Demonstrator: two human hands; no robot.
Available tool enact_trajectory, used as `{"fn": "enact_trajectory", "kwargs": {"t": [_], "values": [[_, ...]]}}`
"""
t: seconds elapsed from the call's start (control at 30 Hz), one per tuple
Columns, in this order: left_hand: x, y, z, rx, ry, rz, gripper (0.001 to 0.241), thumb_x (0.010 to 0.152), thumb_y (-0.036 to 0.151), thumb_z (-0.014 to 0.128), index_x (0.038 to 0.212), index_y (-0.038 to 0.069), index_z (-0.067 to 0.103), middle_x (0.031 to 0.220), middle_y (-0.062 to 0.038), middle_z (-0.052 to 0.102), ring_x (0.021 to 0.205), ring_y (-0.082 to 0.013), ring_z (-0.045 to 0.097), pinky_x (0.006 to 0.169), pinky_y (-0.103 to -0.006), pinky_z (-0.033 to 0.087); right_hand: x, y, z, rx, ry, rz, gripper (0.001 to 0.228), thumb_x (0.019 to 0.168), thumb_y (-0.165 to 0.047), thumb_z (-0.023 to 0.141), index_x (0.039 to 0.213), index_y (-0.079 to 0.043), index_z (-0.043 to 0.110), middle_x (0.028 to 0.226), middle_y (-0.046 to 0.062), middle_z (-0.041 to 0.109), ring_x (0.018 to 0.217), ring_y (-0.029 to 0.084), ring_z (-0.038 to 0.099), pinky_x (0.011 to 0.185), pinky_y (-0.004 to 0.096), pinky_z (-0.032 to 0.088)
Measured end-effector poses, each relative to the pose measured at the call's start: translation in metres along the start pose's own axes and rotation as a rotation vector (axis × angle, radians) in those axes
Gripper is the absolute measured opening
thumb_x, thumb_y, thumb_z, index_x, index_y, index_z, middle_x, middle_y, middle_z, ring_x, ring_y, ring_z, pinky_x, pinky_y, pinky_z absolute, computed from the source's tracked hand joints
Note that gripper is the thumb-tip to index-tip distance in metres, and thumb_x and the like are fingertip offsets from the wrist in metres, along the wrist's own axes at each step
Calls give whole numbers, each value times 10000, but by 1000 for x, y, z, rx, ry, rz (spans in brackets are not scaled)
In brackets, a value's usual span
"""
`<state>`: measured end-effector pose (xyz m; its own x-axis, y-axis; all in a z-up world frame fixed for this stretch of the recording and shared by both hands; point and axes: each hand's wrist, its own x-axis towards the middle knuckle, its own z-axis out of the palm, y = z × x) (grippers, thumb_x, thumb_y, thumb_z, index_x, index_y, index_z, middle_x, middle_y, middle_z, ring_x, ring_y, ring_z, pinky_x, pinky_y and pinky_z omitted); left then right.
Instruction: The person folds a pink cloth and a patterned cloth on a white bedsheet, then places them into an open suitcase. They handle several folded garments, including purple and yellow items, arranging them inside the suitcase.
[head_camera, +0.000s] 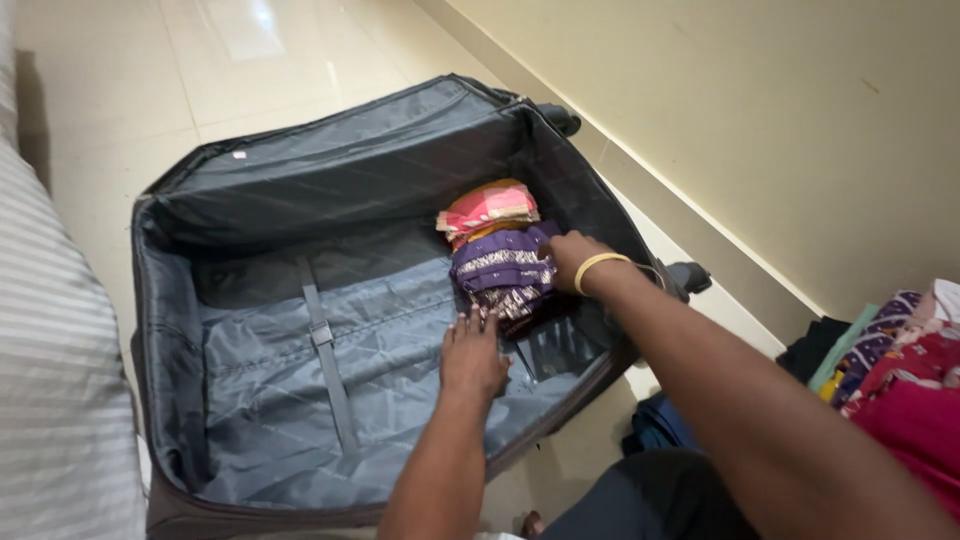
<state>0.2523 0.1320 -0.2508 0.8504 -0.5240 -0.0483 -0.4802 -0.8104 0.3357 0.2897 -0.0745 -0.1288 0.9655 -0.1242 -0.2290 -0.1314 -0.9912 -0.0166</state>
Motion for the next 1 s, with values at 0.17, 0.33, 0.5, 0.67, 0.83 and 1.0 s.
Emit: {"fn": "enact_trajectory", "kwargs": {"t": [0.17, 0.33, 0.5, 0.67, 0.83, 1.0], "values": [[-5, 3, -5, -23, 23, -9, 873, 858, 416, 765, 1558, 99, 350, 1652, -152, 283, 1508, -358, 283, 1217, -481, 247, 21, -13, -14, 153, 122, 98, 670, 740, -127, 757, 1383, -275, 641, 1233, 219, 699, 1143, 424, 671, 992, 481, 557], [2, 4, -26, -129, 214, 22, 865, 825, 343, 791, 1533, 71, 375, 1644, -182, 265, 1499, -360, 280, 1202, -486, 242, 63, -10, -4, 119, 269, 27, 571, 838, -144, 715, 1396, -189, 603, 1221, 231, 679, 1087, 451, 656, 934, 523, 541], [5, 7, -23, -240, 290, -46, 888, 806, 321, 802, 1530, 48, 365, 1627, -196, 277, 1488, -370, 284, 1203, -485, 230, 91, -6, 8, -92, 257, -99, 379, 900, -174, 687, 1280, -167, 695, 1290, 143, 691, 1194, 364, 652, 963, 490, 548], [1, 7, -18, -289, 290, -90, 903, 798, 305, 810, 1527, 32, 353, 1625, -203, 280, 1486, -379, 281, 1204, -486, 224, 109, -2, 36, -310, 256, -323, 540, 766, -247, 776, 1300, -240, 702, 1547, 102, 454, 1478, 355, 305, 1130, 553, 333], [1, 8, -19, -359, 314, -102, 923, 800, 287, 814, 1536, 15, 329, 1621, -199, 299, 1485, -381, 290, 1195, -485, 243, 166, 18, 76, -174, 276, -127, 644, 780, -245, 773, 1398, -141, 628, 1525, 73, 520, 1529, 358, 230, 1138, 673, 228], [3, 5, -14, -402, 371, -107, 929, 794, 258, 815, 1535, -1, 318, 1619, -194, 315, 1474, -382, 309, 1187, -480, 257, 118, -17, 2, -132, 86, -3, 419, 874, -356, 748, 1271, -228, 705, 1349, 84, 653, 1410, 292, 444, 1171, 675, 238]]}}
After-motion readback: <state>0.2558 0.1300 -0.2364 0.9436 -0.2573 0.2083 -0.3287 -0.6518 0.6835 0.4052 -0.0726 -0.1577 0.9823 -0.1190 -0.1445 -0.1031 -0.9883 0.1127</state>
